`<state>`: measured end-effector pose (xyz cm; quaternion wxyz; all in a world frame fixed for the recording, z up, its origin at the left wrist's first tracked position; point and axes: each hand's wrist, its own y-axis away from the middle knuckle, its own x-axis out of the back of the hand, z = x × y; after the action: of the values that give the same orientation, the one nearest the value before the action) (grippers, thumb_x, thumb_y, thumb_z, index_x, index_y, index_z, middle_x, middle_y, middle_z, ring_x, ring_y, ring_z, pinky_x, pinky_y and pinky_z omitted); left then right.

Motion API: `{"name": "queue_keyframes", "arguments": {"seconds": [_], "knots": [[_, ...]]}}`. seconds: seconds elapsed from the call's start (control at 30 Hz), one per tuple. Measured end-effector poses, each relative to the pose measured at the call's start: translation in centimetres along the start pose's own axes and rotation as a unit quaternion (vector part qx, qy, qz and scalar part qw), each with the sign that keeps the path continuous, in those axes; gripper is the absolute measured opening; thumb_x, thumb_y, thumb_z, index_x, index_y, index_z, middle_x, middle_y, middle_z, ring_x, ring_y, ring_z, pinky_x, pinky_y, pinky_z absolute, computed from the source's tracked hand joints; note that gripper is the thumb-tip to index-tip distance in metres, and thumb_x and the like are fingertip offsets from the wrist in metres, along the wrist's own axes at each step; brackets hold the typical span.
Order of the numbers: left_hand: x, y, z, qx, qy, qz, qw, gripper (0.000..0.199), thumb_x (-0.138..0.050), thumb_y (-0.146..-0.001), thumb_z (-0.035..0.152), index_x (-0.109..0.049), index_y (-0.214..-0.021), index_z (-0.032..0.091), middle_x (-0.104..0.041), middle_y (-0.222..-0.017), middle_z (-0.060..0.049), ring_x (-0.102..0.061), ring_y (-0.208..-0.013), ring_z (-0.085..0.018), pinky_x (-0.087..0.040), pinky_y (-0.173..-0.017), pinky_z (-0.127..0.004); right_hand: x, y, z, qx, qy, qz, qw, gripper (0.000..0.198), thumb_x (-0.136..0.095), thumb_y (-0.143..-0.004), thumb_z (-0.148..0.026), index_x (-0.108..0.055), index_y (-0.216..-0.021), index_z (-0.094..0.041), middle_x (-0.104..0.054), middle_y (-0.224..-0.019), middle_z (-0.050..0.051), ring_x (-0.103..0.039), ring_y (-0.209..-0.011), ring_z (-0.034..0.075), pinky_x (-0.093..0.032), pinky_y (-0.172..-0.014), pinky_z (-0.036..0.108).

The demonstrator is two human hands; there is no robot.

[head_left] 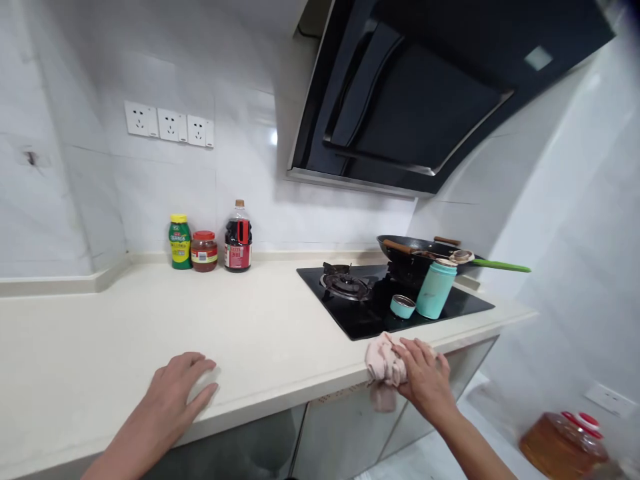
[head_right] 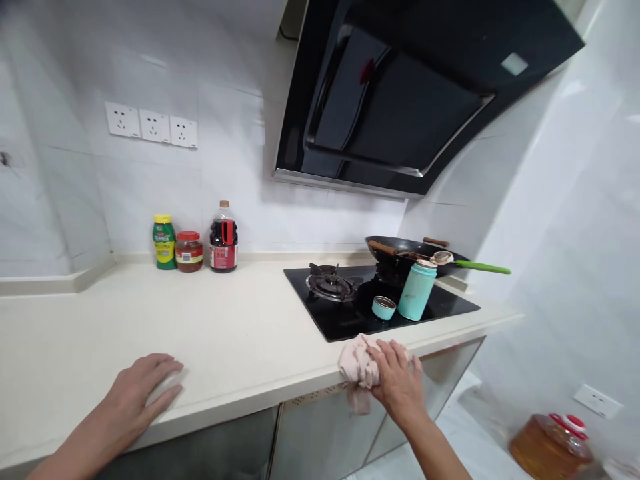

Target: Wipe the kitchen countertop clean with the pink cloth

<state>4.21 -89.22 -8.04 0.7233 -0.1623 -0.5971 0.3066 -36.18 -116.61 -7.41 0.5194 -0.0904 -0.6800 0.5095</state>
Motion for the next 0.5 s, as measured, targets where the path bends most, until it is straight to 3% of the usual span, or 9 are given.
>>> {"name": "queue_keyframes", "arguments": {"seconds": [0.17,0.33,0.4,0.5], "knots": [[-0.5,0.4,0.2,-0.003,-0.018,0.013,1.000,0.033,-0.055,-0.093,0.051,-0.071,-0.113,0.031,-0.069,-0.120,-0.008,-0.064,-0.113,-0.028,-0.049,-0.096,-0.042,0.6,-0.6,0.5,-0.006,0.017,-0.005,1.000,0.036,-0.064,-0.096,-0.042,-0.061,-0.127,-0.023,-0.060,-0.131,0.008,-0.062,-0.112,0.023,-0.055,-0.093,0.042],[-0.4,0.3,0.3,-0.007,-0.039,0.006,0.999,0.035,-0.056,-0.093,0.054,-0.070,-0.116,0.031,-0.068,-0.121,-0.007,-0.063,-0.114,-0.029,-0.048,-0.094,-0.041,-1.3,0.2,-1.6,0.023,0.018,-0.025,0.999,0.037,-0.064,-0.096,-0.041,-0.060,-0.127,-0.021,-0.059,-0.131,0.009,-0.060,-0.112,0.024,-0.054,-0.095,0.046],[-0.6,0.3,0.1,0.000,-0.042,0.002,0.999,0.037,-0.055,-0.093,0.056,-0.070,-0.115,0.030,-0.068,-0.122,-0.007,-0.062,-0.115,-0.029,-0.048,-0.095,-0.042,-2.2,1.1,-3.3,0.041,0.010,-0.039,0.998,0.039,-0.074,-0.086,-0.030,-0.063,-0.123,-0.022,-0.061,-0.129,0.009,-0.059,-0.111,0.027,-0.054,-0.093,0.046],[-0.7,0.4,-0.5,0.014,-0.039,-0.009,0.999,0.041,-0.055,-0.092,0.059,-0.070,-0.115,0.029,-0.068,-0.123,-0.007,-0.062,-0.116,-0.029,-0.047,-0.098,-0.042,-2.4,2.3,-6.0,0.072,-0.057,-0.085,0.992,0.064,-0.074,-0.064,-0.007,-0.063,-0.124,-0.026,-0.059,-0.135,0.010,-0.052,-0.117,0.036,-0.051,-0.092,0.050]]}}
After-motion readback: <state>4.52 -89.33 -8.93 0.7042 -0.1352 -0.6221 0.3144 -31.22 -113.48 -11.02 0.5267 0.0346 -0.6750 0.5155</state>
